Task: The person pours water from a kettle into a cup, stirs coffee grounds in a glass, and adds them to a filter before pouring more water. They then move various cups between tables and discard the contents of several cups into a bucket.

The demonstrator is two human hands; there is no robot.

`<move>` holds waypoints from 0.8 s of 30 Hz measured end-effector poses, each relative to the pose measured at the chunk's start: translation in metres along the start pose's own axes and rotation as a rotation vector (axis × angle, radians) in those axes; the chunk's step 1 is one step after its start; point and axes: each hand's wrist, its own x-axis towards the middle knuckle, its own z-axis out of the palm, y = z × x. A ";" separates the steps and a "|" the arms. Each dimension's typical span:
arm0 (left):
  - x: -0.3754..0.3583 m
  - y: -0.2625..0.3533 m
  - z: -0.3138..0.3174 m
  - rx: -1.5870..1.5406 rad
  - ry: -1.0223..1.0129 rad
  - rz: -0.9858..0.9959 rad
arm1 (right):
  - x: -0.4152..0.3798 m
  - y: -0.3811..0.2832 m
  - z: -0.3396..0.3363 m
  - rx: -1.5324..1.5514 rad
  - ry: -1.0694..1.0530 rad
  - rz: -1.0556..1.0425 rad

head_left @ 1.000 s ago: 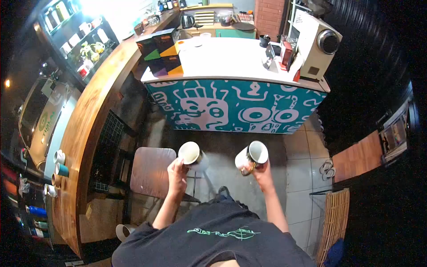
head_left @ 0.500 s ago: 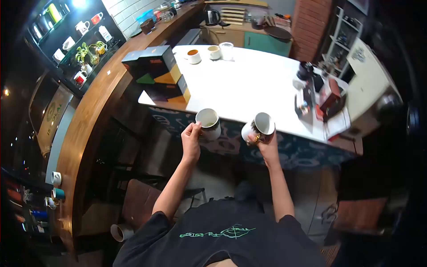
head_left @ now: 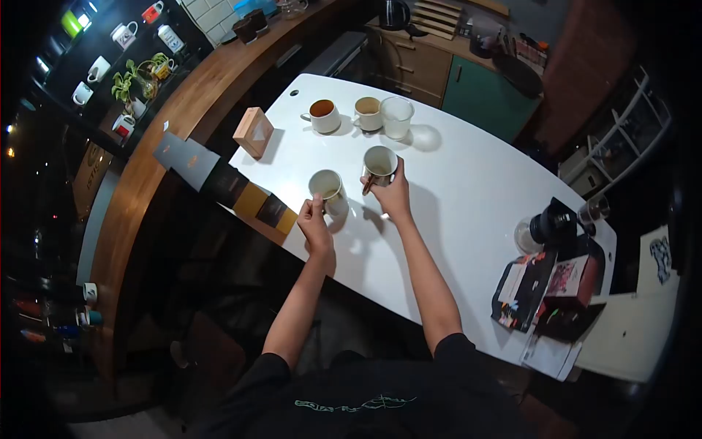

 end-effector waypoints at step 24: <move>0.035 -0.022 0.017 0.348 0.028 -0.053 | 0.060 0.046 0.032 -0.046 -0.179 -0.056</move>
